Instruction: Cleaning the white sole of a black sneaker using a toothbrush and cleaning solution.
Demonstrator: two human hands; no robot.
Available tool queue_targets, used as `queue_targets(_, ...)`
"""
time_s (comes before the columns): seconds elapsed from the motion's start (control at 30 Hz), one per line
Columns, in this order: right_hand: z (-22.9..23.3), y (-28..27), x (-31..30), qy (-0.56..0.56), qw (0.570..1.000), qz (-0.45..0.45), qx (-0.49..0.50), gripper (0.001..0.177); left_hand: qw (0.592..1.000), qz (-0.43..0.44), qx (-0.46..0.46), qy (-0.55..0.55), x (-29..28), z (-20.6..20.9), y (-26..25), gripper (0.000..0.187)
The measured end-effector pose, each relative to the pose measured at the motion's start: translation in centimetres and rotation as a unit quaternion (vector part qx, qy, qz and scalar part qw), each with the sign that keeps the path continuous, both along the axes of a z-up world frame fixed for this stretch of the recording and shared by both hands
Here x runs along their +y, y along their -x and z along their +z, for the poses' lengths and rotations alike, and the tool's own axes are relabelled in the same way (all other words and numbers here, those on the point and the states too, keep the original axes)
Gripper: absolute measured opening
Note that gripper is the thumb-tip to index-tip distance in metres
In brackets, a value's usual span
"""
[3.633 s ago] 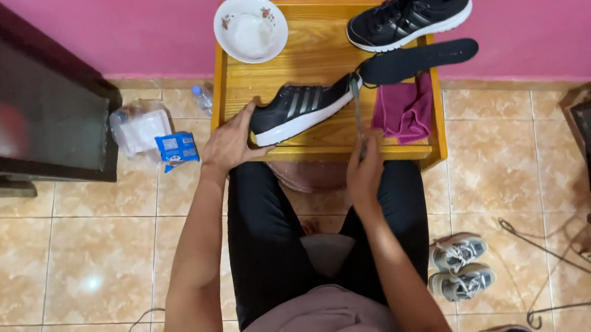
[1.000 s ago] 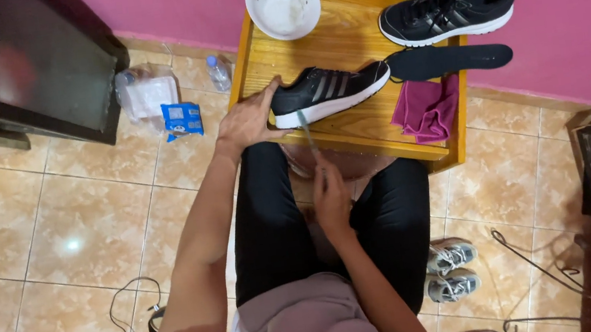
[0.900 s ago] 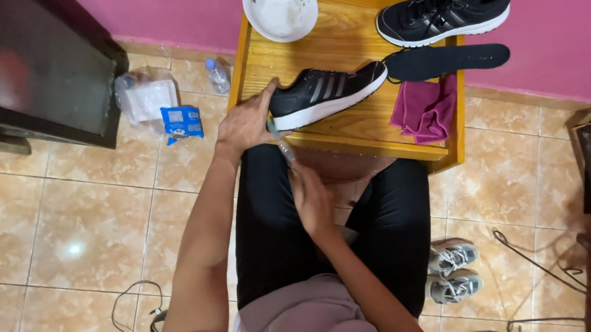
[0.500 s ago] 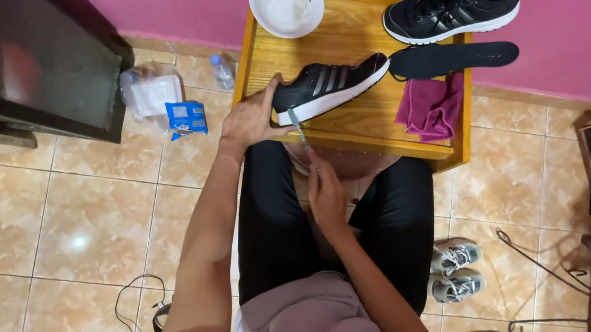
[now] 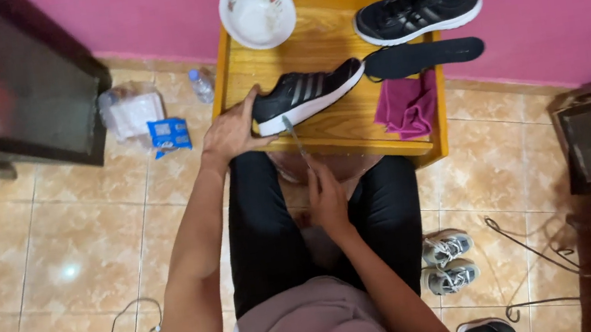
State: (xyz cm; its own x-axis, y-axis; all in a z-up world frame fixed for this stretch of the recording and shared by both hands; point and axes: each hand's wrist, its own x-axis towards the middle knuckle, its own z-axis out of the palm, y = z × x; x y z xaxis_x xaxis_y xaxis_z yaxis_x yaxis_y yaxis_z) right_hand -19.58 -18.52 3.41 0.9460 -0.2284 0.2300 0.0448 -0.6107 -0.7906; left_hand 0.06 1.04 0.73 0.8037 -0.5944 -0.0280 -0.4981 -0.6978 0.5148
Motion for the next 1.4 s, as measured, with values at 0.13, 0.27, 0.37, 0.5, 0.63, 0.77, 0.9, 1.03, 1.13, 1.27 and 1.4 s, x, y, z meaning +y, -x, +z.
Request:
queue_targets(0.13, -1.6, -1.4, -3.8, 0.010, 0.999, -0.053, -0.006, 0.030, 1.000, 0.013, 0.004, -0.020, 0.0, 0.2, 0.2, 0.113)
queue_targets(0.27, -0.3, -0.4, -2.2, 0.095, 0.995, 0.011, -0.014, 0.035, 1.000, -0.005, -0.004, -0.025, 0.2, -0.1, -0.2, 0.115)
queue_targets(0.37, 1.8, -1.9, -5.3, 0.144, 0.980, -0.130, -0.038, 0.027, 1.000, 0.014, 0.003, -0.013, 0.1, -0.3, 0.1, 0.116)
queue_targets(0.5, 2.5, -1.3, -3.0, 0.149, 0.981, -0.118, -0.043, 0.027, 1.000, -0.007, 0.004, -0.020, 0.1, 0.0, -0.1, 0.116)
queue_targets(0.63, -1.1, -1.6, -4.8, 0.144, 0.982, -0.114, -0.048, 0.027, 1.000, 0.009, -0.016, -0.015, 0.1, -1.1, -0.6, 0.115)
queue_targets(0.77, -3.7, -1.6, -4.9, 0.113, 0.979, -0.147, 0.083, 0.018, 1.000, 0.004, -0.006, -0.022, 0.3, 0.0, -0.1, 0.113)
queue_targets(0.9, -4.6, -1.3, -3.6, 0.106, 0.993, -0.009, -0.045, 0.034, 0.999, 0.020, -0.014, -0.033, 0.1, -0.8, -0.6, 0.118)
queue_targets(1.03, -2.5, -1.0, -2.0, 0.062, 0.996, -0.024, -0.059, 0.025, 0.999, 0.029, -0.012, -0.032, 0.1, -0.8, 0.7, 0.121)
queue_targets(1.13, -4.2, -1.8, -2.3, 0.059, 0.997, -0.006, -0.043, 0.017, 0.999, 0.026, -0.010, -0.033, -0.3, 0.6, -0.2, 0.121)
queue_targets(1.27, -0.9, -2.6, -2.1, 0.048, 0.995, -0.077, -0.042, 0.023, 0.998, 0.038, -0.008, -0.040, 0.0, 0.8, 0.3, 0.117)
queue_targets(1.4, -1.3, -0.9, 0.3, 0.063, 0.997, 0.023, -0.022, 0.029, 0.999, 0.028, -0.009, -0.038, -0.1, 1.4, 0.4, 0.117)
